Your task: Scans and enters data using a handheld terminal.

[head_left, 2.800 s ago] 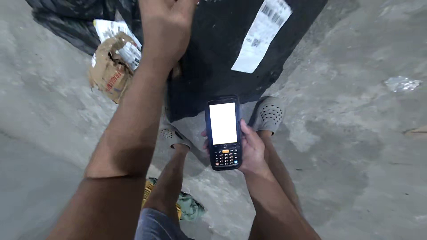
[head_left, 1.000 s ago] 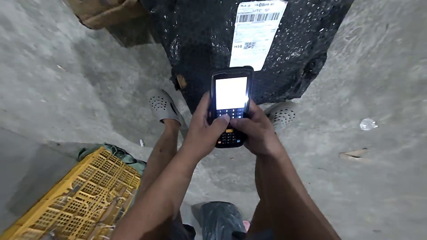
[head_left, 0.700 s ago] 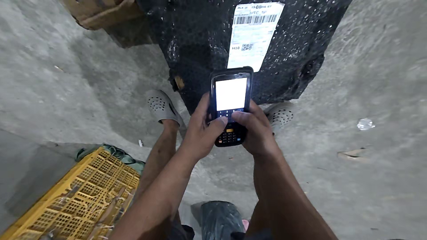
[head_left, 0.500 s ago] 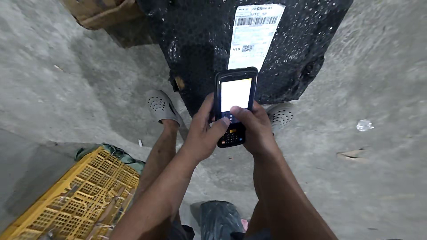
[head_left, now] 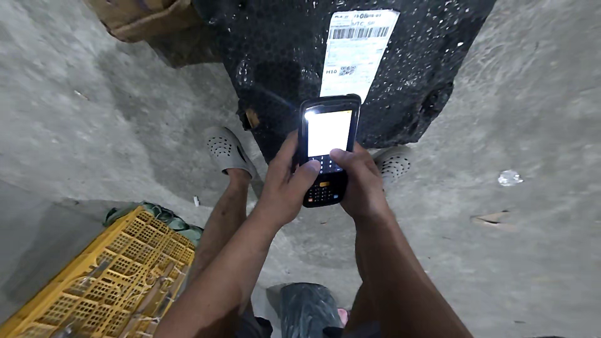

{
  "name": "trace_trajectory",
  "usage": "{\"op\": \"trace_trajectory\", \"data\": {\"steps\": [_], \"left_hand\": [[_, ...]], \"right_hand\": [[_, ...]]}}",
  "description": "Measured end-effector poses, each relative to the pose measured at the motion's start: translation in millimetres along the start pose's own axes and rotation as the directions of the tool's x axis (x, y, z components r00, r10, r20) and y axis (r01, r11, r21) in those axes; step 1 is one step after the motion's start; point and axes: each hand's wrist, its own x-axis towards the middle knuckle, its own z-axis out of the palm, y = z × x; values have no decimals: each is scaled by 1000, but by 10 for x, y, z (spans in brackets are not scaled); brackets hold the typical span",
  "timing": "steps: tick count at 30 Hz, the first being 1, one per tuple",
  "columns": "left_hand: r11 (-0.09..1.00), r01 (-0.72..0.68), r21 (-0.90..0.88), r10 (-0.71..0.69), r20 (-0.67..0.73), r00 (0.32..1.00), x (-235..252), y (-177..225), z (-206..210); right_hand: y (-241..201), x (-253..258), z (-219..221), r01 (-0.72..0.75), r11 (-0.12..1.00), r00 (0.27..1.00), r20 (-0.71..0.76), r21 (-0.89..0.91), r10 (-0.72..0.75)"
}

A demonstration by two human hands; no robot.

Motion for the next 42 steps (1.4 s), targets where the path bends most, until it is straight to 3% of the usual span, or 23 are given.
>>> {"op": "trace_trajectory", "data": {"steps": [14,27,33,42], "left_hand": [[998,-36,-49,37,24,999,17,-10,-7],[993,-12,-118,16,35,999,145,74,-1],[993,-70,-94,83,148,985,183,145,119],[998,-68,17,65,166,984,123,233,302]], "right_hand": [[0,-11,-20,-26,999,1000,6,33,26],[-125,25,-192,-5,982,952,301,190,-54],[-232,-34,-294,43,989,973,219,145,-74],[-156,-138,-355,210,964,970,85,166,-226]]}}
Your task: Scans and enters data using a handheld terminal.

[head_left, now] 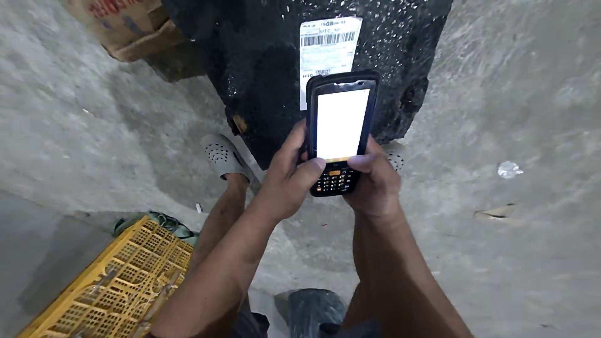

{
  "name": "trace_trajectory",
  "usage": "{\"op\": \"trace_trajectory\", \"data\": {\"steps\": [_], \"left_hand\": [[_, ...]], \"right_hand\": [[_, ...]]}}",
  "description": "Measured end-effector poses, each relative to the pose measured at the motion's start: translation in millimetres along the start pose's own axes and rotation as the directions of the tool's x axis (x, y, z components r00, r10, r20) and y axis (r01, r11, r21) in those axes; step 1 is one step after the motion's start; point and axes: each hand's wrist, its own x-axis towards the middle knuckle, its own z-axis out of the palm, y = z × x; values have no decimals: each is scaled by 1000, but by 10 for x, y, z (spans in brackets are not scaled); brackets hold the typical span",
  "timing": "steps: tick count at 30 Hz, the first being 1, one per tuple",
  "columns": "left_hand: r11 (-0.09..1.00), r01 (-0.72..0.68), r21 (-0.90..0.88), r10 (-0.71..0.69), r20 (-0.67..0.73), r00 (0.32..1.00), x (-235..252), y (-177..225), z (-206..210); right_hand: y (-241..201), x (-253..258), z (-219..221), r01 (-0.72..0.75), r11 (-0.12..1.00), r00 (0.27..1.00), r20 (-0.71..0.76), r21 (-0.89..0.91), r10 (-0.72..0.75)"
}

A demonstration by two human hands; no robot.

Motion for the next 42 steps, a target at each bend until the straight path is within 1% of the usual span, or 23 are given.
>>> {"op": "trace_trajectory", "data": {"steps": [5,9,12,16,24,37,42], "left_hand": [[1000,-30,2,30,-2,1000,14,5,52],[999,-35,29,36,-31,999,-1,18,84],[999,-49,-3,49,-13,999,-10,26,90],[999,-19,-30,18,-27,999,-32,-6,90],[999,-51,-21,51,-7,999,-55,-22,89],[998,-49,-30,49,4,999,-69,2,96],[999,-40,-22,40,6,999,-76,-11,81]], "right_hand": [[-22,-27,-25,4,1000,1000,-9,-6,-4],[-41,-38,-17,17,999,1000,-11,-35,-17],[-61,-45,-12,18,999,1000,-9,-30,-18],[-93,-57,8,7,999,999,-43,-40,-8],[-75,-80,-5,32,998,999,-17,-61,-33],[-99,-92,56,34,995,996,-77,-99,-42],[-73,-92,33,50,995,997,-48,-84,-54]]}}
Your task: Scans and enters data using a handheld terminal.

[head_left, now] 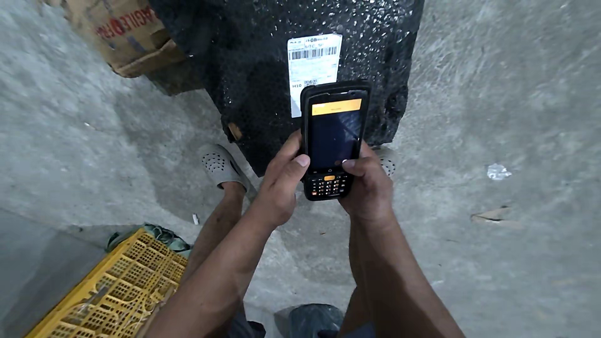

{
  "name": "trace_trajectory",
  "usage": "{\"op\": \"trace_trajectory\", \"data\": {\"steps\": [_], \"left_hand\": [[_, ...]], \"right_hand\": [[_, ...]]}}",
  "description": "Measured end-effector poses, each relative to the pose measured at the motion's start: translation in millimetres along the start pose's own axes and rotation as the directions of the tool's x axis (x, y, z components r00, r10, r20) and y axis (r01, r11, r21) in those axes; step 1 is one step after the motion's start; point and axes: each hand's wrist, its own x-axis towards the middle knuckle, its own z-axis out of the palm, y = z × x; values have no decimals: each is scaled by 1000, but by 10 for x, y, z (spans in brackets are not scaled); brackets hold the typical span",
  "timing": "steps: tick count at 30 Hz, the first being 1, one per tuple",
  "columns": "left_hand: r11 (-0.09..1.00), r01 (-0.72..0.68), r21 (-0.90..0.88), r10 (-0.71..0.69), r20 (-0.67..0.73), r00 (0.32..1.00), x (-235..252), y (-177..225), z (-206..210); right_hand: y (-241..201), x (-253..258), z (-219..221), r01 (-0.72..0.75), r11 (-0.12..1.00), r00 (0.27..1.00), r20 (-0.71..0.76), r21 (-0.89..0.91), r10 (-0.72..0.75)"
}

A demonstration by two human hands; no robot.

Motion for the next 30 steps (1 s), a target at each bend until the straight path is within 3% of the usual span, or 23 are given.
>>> {"op": "trace_trajectory", "data": {"steps": [30], "left_hand": [[1000,8,-10,-8,-10,1000,28,1,-17]], "right_hand": [[21,20,-25,-11,1000,1000,16,9,11]]}}
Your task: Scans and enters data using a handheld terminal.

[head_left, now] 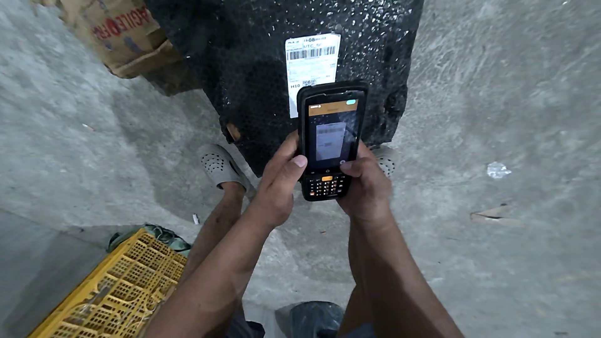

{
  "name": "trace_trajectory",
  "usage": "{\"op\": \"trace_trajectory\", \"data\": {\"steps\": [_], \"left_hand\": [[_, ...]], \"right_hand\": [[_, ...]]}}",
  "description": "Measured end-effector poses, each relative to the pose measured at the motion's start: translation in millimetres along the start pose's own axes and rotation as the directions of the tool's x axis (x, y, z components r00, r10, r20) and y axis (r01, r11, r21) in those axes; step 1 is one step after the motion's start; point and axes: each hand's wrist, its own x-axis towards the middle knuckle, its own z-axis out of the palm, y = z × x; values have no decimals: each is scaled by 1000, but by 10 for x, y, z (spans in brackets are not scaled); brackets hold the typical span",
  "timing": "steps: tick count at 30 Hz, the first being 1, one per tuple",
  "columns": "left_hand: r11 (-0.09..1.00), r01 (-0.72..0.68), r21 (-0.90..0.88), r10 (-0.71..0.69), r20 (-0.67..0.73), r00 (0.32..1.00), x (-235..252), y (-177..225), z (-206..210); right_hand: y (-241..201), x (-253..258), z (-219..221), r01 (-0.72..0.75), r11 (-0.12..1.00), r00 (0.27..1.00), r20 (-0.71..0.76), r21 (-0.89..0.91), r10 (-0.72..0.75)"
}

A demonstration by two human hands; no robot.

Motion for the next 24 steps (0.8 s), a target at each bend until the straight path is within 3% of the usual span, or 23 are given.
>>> {"op": "trace_trajectory", "data": {"steps": [24], "left_hand": [[1000,2,0,-2,3,1000,3,-17,-25]], "right_hand": [[30,9,4,-12,1000,1000,7,13,12]]}}
